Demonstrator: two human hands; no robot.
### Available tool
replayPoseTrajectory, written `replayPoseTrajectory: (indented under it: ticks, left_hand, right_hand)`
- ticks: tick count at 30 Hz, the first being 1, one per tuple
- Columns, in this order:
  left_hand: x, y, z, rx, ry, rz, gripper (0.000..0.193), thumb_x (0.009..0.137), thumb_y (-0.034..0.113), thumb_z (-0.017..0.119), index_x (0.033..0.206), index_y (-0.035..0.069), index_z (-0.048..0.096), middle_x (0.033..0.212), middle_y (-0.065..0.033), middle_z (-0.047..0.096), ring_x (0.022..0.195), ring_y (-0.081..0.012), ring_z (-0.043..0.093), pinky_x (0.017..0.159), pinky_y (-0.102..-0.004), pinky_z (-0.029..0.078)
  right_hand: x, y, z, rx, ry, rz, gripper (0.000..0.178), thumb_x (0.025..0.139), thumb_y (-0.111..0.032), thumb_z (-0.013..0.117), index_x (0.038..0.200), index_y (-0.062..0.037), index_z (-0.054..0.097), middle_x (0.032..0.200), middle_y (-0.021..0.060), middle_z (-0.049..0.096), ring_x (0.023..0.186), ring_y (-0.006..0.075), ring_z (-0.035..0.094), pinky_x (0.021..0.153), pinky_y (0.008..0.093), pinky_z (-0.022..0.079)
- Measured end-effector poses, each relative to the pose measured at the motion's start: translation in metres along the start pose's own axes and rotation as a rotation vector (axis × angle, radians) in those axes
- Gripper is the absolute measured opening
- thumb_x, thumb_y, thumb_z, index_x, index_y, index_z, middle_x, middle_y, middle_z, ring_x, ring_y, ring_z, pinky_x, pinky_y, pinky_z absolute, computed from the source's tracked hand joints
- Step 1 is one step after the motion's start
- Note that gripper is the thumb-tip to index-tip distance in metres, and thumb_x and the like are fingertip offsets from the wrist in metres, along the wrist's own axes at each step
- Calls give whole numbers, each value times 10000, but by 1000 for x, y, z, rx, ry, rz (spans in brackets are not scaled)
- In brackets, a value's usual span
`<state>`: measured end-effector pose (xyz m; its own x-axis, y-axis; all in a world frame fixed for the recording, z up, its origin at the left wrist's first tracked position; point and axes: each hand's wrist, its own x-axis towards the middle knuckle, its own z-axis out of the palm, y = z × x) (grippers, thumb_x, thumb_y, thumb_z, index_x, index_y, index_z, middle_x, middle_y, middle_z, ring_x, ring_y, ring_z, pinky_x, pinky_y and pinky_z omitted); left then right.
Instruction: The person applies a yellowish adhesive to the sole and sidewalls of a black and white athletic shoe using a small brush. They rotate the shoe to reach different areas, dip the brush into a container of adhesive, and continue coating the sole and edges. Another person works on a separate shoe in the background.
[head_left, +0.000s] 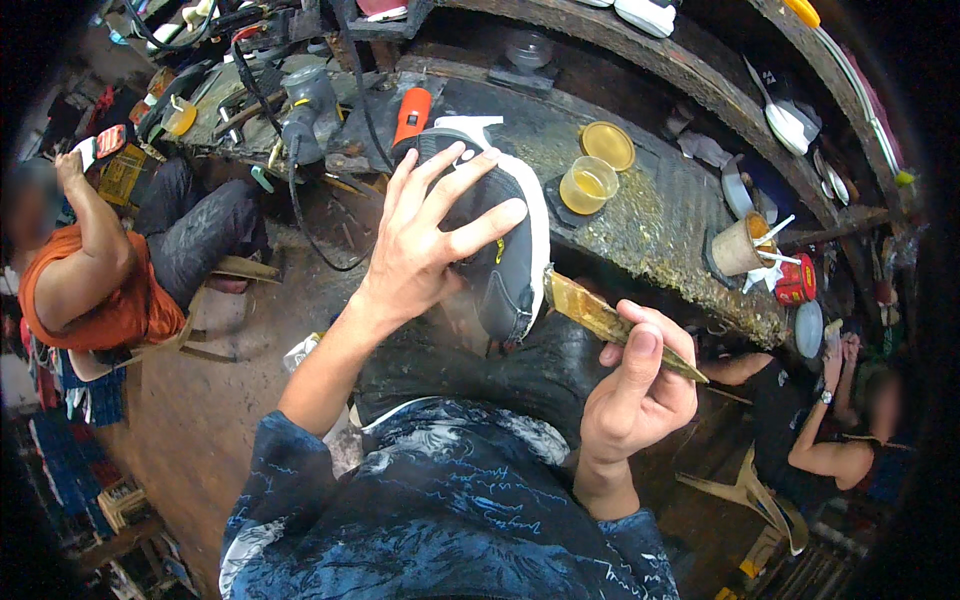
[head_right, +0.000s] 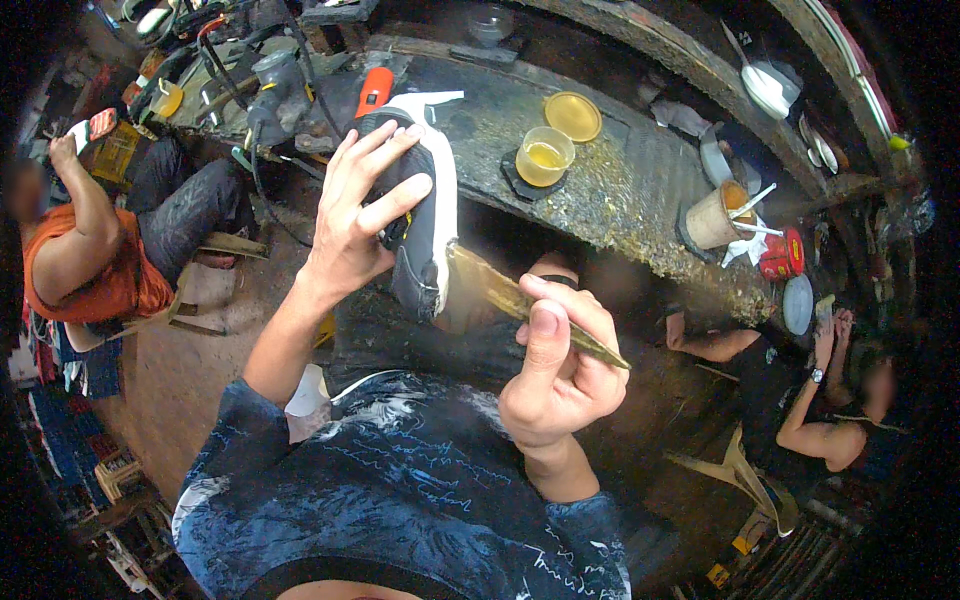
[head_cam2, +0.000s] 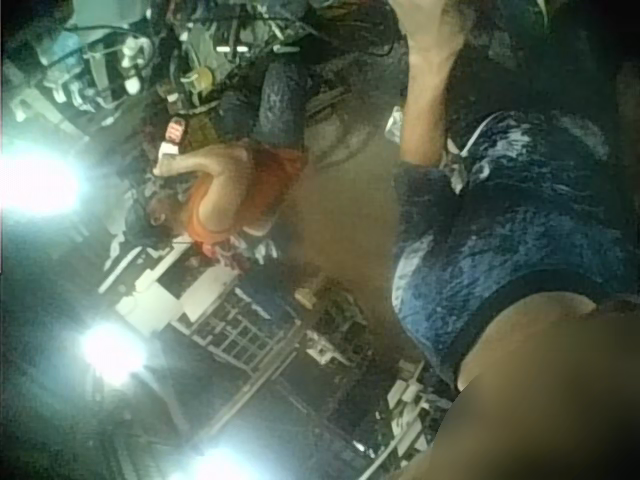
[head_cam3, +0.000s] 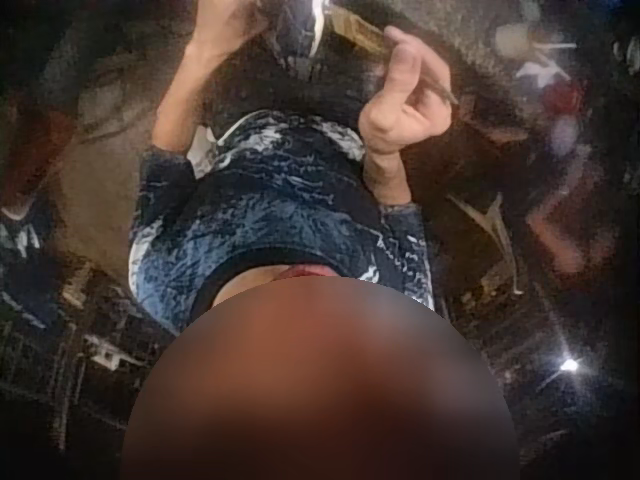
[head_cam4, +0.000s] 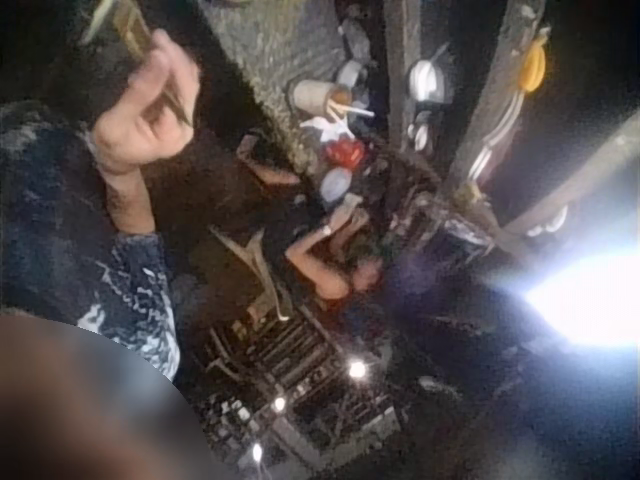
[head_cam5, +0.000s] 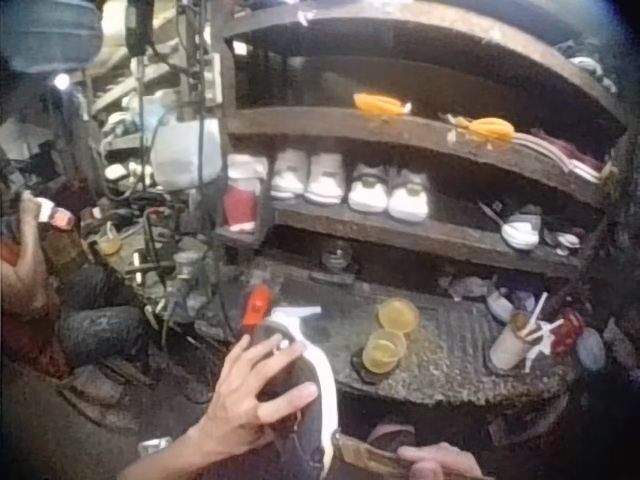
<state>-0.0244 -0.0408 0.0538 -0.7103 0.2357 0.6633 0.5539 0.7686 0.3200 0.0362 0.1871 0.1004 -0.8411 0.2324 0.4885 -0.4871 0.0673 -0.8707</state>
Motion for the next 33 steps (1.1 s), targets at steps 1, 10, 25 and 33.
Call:
replayPoseTrajectory:
  ticks: [1,10,25,33]
  left_hand:
    - [1,0,0,4,-2,1,886,532,38,849,1334,380,696,1530,-66,562,1389,-396,524,1166,-671,354]
    - [4,-1,4,10,-23,-3,888,539,14,837,1336,381,702,1530,-59,562,1385,-392,524,1167,-675,347]
    - [4,-2,9,-59,-15,-10,970,511,2,847,1393,361,666,1541,-59,554,1396,-392,517,1168,-671,347]
    - [7,0,8,-142,22,-9,954,542,-30,832,1414,309,645,1535,-90,561,1400,-401,527,1159,-659,360]
  right_hand:
    - [0,1,0,-12,-5,-18,176,1029,-73,634,1068,78,716,985,158,747,656,97,561,588,226,435]
    - [-1,7,-6,-70,-28,-139,142,998,-25,655,1061,87,716,974,181,760,707,171,628,646,287,494]
    - [5,3,-15,-213,-173,-324,132,964,-32,701,1064,55,714,910,155,759,749,262,700,697,353,549]
    - [5,7,-14,-156,-174,-362,221,1049,-146,627,1083,60,699,932,162,713,745,188,586,610,266,448]
